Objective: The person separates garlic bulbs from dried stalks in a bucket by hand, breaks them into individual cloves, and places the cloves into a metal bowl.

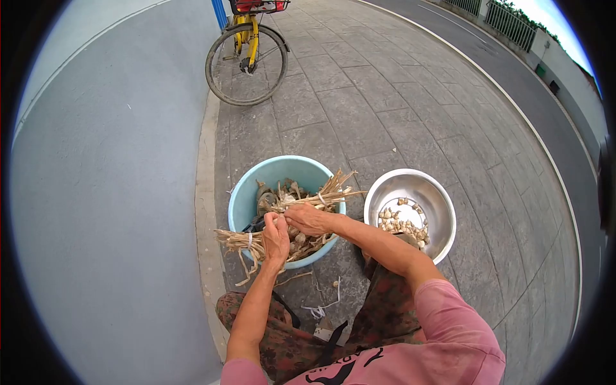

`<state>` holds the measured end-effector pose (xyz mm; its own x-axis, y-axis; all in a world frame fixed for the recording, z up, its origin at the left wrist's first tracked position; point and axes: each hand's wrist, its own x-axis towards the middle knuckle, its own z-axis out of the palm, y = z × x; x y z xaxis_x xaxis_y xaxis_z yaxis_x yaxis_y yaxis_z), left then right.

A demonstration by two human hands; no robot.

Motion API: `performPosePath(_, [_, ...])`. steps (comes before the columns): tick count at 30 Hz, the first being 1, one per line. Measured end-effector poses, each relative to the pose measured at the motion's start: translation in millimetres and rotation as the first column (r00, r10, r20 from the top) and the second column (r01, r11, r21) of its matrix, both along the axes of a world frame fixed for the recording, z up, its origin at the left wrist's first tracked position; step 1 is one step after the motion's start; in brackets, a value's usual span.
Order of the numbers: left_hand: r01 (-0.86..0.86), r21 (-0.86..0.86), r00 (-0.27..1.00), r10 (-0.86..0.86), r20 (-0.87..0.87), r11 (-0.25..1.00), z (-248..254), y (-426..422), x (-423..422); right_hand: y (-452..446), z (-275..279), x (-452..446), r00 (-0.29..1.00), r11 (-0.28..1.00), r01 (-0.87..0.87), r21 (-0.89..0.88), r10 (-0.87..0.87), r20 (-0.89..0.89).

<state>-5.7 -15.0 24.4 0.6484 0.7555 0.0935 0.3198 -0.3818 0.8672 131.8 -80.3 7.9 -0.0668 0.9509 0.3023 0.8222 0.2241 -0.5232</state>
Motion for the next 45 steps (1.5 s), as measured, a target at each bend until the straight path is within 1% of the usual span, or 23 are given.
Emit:
performPosePath(3, [-0.074, -0.030, 0.994, 0.076, 0.077, 0.997, -4.5, 2.8, 2.6, -0.1, 9.7, -11.7, 0.993, 0.995, 0.102, 0.021, -0.100, -0.056])
performPosePath(4, [-0.091, -0.013, 0.988, 0.092, 0.124, 0.996, -15.8, 7.8, 5.8, 5.6, 3.5, -13.4, 0.987, 0.975, 0.135, 0.178, -0.116, -0.113])
performPosePath(5, [-0.110, 0.003, 0.979, 0.108, 0.171, 0.994, -25.2, 11.2, 7.6, 6.9, -0.9, -10.8, 0.969, 0.979, 0.164, 0.125, -0.136, -0.206])
performPosePath(7, [-0.036, -0.332, 0.964, 0.120, 0.238, 0.943, -25.2, 9.0, 9.9, 6.9, 8.0, -9.1, 0.905, 0.978, 0.208, 0.009, -0.189, -0.381])
performPosePath(10, [0.075, -0.689, 0.945, 0.170, 0.281, 0.721, -7.9, 0.7, 15.4, 4.5, 18.1, -16.0, 0.552, 0.967, 0.205, -0.149, -0.240, -0.798])
performPosePath(11, [0.110, -0.773, 0.940, 0.188, 0.286, 0.625, -2.0, -1.7, 17.2, 2.8, 23.9, -17.4, 0.505, 0.959, 0.206, -0.196, -0.275, -0.818])
performPosePath(13, [0.187, -0.816, 0.925, 0.182, 0.334, 0.547, -0.5, -1.8, 21.1, 0.1, 35.8, -17.1, 0.408, 0.937, 0.208, -0.281, -0.344, -0.845])
performPosePath(17, [0.310, -0.864, 0.885, 0.213, 0.415, 0.398, 5.9, 0.5, 17.1, 10.8, 12.6, -6.7, 0.248, 0.952, 0.123, -0.281, -0.303, -0.920])
performPosePath(18, [0.344, -0.866, 0.869, 0.227, 0.440, 0.362, 8.2, 0.2, 16.1, 16.2, -3.1, 1.1, 0.235, 0.953, 0.217, -0.212, -0.261, -0.936])
performPosePath(21, [0.347, -0.689, 0.838, 0.120, 0.532, 0.636, 27.7, 4.1, -0.9, 6.7, -2.8, 26.0, 0.618, 0.860, 0.413, -0.301, -0.507, -0.601])
performPosePath(24, [0.458, -0.702, 0.804, 0.082, 0.589, 0.545, 19.6, 12.7, -3.4, 11.5, -38.7, 25.3, 0.918, 0.955, 0.295, 0.009, -0.281, -0.280])
performPosePath(25, [0.514, -0.703, 0.765, 0.110, 0.635, 0.491, 15.8, 14.7, -3.8, 9.7, -37.8, 21.1, 0.972, 0.967, 0.229, -0.111, -0.233, -0.022])
performPosePath(26, [0.508, -0.726, 0.764, 0.147, 0.629, 0.464, 9.5, 19.5, -4.0, 5.3, -38.9, 14.0, 0.971, 0.973, 0.217, -0.078, -0.207, 0.119])
performPosePath(27, [0.520, -0.736, 0.752, 0.176, 0.635, 0.434, 14.4, 20.2, -6.5, 4.8, -37.1, 13.5, 0.982, 0.992, 0.123, 0.034, -0.127, 0.143])
performPosePath(28, [0.587, -0.696, 0.710, 0.150, 0.688, 0.413, 5.8, 25.9, -9.1, 9.0, -29.3, 9.7, 0.980, 0.968, 0.160, 0.192, -0.179, 0.082])
performPosePath(29, [0.549, -0.700, 0.740, 0.123, 0.661, 0.457, 4.7, 26.0, -15.1, 11.2, -7.4, 7.8, 0.983, 0.948, 0.181, 0.262, -0.180, -0.029])
performPosePath(31, [0.505, -0.670, 0.782, 0.039, 0.622, 0.544, 14.6, 26.7, -16.9, 9.7, 13.8, 14.2, 0.970, 0.924, 0.243, 0.295, -0.231, -0.076])
performPosePath(32, [0.496, -0.676, 0.795, 0.029, 0.606, 0.544, 12.2, 28.1, -18.9, 7.0, 24.3, 10.8, 0.923, 0.967, 0.221, 0.128, -0.165, -0.349])
performPosePath(34, [0.385, -0.704, 0.832, 0.105, 0.545, 0.597, 10.1, 25.3, -17.8, -2.4, 38.6, -1.1, 0.581, 0.986, 0.035, -0.165, -0.154, -0.799])
performPosePath(37, [0.323, -0.705, 0.858, 0.119, 0.500, 0.632, 3.7, 24.6, -18.0, 0.9, 39.1, -2.1, 0.584, 0.969, -0.184, -0.163, -0.025, -0.811])
performPosePath(38, [0.322, -0.699, 0.863, 0.105, 0.494, 0.638, 0.9, 26.0, -17.1, 2.4, 37.1, -5.2, 0.544, 0.973, -0.160, -0.164, -0.052, -0.837])
performPosePath(42, [0.369, -0.682, 0.850, 0.067, 0.522, 0.632, 7.7, 17.6, -19.0, -1.3, 30.0, -2.0, 0.609, 0.974, -0.128, -0.187, -0.072, -0.790])
performPosePath(45, [0.380, -0.647, 0.843, 0.041, 0.537, 0.662, 9.4, 15.5, -18.2, -4.7, 38.2, 7.2, 0.584, 0.947, -0.184, -0.264, -0.111, -0.804])
